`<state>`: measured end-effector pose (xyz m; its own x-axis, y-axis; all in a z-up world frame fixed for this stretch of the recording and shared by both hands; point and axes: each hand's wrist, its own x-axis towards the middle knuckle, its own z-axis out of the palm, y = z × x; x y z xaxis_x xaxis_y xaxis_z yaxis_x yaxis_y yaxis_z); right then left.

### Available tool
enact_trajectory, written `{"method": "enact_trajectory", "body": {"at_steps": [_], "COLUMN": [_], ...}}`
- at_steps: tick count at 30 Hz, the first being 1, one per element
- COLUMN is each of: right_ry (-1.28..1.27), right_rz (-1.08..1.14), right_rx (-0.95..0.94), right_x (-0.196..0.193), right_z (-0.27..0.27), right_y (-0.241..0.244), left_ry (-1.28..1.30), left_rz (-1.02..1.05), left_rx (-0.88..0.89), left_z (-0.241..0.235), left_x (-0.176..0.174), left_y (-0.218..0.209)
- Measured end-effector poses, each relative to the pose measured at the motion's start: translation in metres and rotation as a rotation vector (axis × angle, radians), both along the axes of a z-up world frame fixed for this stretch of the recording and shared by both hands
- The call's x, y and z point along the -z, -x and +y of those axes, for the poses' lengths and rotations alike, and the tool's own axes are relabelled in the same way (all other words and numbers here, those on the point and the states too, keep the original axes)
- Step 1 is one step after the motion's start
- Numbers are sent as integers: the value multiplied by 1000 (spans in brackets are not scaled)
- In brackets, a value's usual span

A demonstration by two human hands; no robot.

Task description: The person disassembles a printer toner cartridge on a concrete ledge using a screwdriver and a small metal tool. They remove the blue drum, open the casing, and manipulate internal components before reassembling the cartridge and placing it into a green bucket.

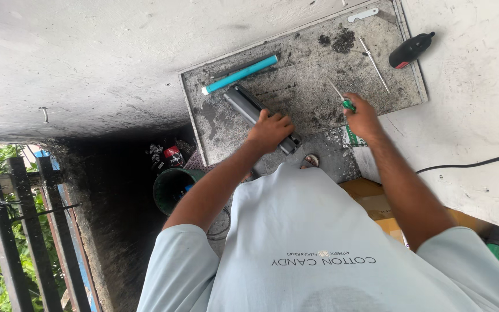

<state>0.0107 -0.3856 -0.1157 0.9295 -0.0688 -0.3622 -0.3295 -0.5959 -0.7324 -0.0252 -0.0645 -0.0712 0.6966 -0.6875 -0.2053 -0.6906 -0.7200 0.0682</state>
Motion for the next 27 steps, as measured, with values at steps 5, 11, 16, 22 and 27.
{"method": "enact_trajectory", "body": {"at_steps": [5,11,16,22,27], "right_ry": [248,342,669,832,809], "right_rz": [-437,-398,-445,-497,-457], "right_rx": [-21,-280,-839,-889,-808], "right_x": [34,-9,-45,-53,-46], "right_z": [25,79,120,136,151], "right_y": [-25,-29,-35,-45,-46], "left_ry": [-62,-232,-374,-431,-262], "left_rz": [-110,-134,-175,-240,-159], "left_rx": [250,612,831,699,298], "left_z": [-3,-2,0,32,74], "left_x": [15,9,-7,-15,-31], "left_y": [2,-19,-35,-36,-21]}}
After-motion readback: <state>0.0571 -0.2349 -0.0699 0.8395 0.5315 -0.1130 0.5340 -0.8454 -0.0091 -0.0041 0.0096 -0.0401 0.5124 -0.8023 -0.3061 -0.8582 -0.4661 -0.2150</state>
